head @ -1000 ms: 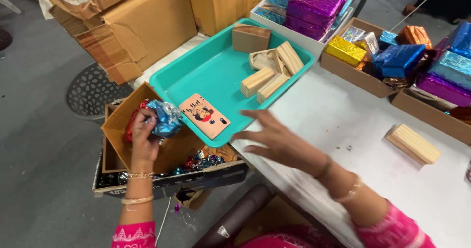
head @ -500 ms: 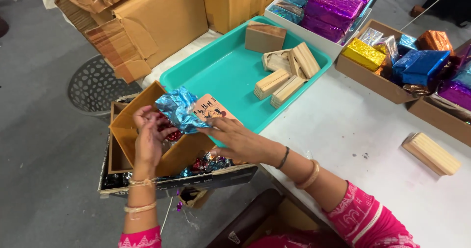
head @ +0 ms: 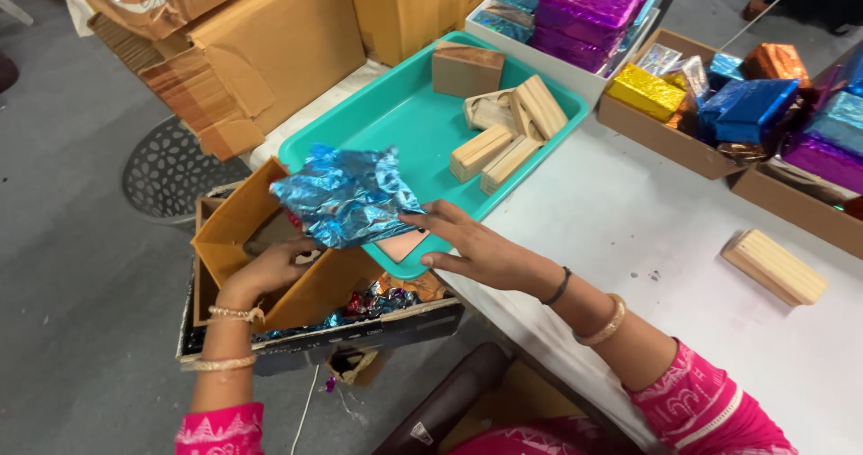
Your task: Wrapping wooden blocks in colored foil and securing them.
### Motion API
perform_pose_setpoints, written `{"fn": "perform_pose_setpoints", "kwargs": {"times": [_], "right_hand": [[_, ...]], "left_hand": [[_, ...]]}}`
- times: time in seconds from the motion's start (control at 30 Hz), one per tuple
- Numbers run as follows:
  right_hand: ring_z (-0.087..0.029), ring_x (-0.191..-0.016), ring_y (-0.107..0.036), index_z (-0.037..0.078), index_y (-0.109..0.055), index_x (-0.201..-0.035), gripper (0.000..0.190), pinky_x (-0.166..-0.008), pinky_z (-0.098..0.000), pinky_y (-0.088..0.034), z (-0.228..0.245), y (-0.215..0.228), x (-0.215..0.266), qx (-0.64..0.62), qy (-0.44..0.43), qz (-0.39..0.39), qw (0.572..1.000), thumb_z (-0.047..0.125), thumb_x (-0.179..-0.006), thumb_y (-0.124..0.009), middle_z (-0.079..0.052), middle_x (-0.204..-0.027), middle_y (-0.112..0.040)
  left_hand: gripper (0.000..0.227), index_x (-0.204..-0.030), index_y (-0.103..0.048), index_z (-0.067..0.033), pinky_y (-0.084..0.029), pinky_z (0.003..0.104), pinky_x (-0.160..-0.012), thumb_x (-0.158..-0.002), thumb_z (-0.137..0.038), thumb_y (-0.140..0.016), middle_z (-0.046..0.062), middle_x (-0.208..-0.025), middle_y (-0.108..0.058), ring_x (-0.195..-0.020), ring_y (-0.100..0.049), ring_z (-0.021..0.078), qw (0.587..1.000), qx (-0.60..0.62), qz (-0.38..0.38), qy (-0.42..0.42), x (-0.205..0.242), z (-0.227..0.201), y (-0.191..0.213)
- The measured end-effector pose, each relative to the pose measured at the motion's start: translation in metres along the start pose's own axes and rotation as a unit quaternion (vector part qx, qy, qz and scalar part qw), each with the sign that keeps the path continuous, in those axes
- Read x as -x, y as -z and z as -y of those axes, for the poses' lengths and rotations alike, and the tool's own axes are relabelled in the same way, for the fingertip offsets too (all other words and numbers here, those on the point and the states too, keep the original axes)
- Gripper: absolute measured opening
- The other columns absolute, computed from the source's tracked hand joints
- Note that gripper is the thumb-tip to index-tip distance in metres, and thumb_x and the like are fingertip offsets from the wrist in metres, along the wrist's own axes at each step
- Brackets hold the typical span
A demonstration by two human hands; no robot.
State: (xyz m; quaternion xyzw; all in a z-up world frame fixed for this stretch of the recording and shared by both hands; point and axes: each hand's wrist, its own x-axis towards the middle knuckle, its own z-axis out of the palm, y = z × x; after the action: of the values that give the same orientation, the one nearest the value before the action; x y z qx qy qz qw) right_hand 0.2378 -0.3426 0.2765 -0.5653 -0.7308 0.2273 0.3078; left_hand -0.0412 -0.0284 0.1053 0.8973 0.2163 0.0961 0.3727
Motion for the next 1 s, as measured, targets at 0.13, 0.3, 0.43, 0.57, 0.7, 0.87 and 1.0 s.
{"fn": "perform_pose_setpoints", "kwargs": {"times": [0.13,0.3,0.43,0.57,0.7,0.87,1.0], "right_hand": [[-0.04,-0.137,-0.045,0.014,-0.043,-0.155,0.055,-0.111,-0.048,-0.041,0.002,0.01,0.017,-0.025,0.011,-0.032,0.999,0.026,-0.104,-0.061,-0.021,-0.139,-0.048],[-0.017,-0.105,-0.062,0.002,-0.069,-0.12,0.02,-0.092,-0.0326,-0.053,-0.043,0.017,0.03,-0.154,-0.073,-0.272,0.947,0.007,-0.1,-0.067,-0.009,-0.115,-0.063],[-0.008,-0.099,-0.064,-0.003,-0.061,-0.113,0.015,-0.087,-0.0238,-0.058,-0.058,0.039,0.058,-0.251,-0.04,-0.318,0.913,-0.001,-0.098,-0.065,-0.005,-0.115,-0.057],[-0.008,-0.09,-0.066,-0.002,-0.059,-0.107,0.008,-0.08,-0.0232,-0.06,-0.055,0.06,0.103,-0.181,-0.06,-0.336,0.922,-0.003,-0.099,-0.061,-0.004,-0.112,-0.057],[-0.008,-0.078,-0.063,-0.001,-0.063,-0.104,0.006,-0.07,-0.0229,-0.056,-0.057,0.073,0.152,-0.09,-0.123,-0.366,0.918,-0.002,-0.098,-0.062,-0.004,-0.106,-0.056],[-0.008,-0.073,-0.054,0.001,-0.064,-0.107,0.018,-0.064,-0.0226,-0.047,-0.071,0.075,0.193,-0.054,-0.148,-0.399,0.903,-0.007,-0.092,-0.059,-0.003,-0.104,-0.057],[-0.011,-0.073,-0.045,0.004,-0.069,-0.111,0.025,-0.067,-0.024,-0.04,-0.084,0.08,0.201,-0.035,-0.162,-0.4,0.902,-0.009,-0.093,-0.059,-0.003,-0.099,-0.057]], "left_hand": [[0.045,-0.128,-0.067,-0.003,-0.047,0.042,-0.098,-0.086,-0.018,-0.071,0.021,-0.127,-0.067,-0.116,-0.064,0.036,0.989,-0.093,0.108,-0.031,-0.041,0.045,-0.005],[0.038,-0.122,-0.069,-0.0021,-0.056,0.044,-0.088,-0.085,-0.012,-0.065,0.02,-0.12,-0.073,-0.104,-0.071,0.0338,0.939,-0.25,0.151,0.183,-0.075,0.006,0.006],[0.039,-0.12,-0.068,0.0002,-0.058,0.042,-0.086,-0.083,-0.013,-0.066,0.022,-0.115,-0.075,-0.1,-0.072,0.0321,0.928,-0.283,0.142,0.197,-0.108,0.025,0.003],[0.035,-0.114,-0.072,0.0007,-0.058,0.044,-0.083,-0.09,-0.022,-0.061,0.021,-0.109,-0.079,-0.097,-0.072,0.034,0.883,-0.307,0.232,0.269,-0.129,0.056,0.001],[0.035,-0.112,-0.072,0.0009,-0.056,0.045,-0.079,-0.09,-0.024,-0.063,0.021,-0.105,-0.077,-0.092,-0.07,0.0346,0.892,-0.249,0.223,0.304,-0.133,0.066,0.009],[0.035,-0.11,-0.072,0.0013,-0.054,0.046,-0.074,-0.09,-0.026,-0.065,0.021,-0.099,-0.074,-0.086,-0.067,0.0352,0.896,-0.175,0.221,0.343,-0.125,0.09,0.014],[0.036,-0.108,-0.072,0.0015,-0.053,0.047,-0.069,-0.089,-0.028,-0.067,0.021,-0.095,-0.072,-0.082,-0.065,0.0358,0.888,-0.112,0.21,0.393,-0.098,0.038,0.02]]}}
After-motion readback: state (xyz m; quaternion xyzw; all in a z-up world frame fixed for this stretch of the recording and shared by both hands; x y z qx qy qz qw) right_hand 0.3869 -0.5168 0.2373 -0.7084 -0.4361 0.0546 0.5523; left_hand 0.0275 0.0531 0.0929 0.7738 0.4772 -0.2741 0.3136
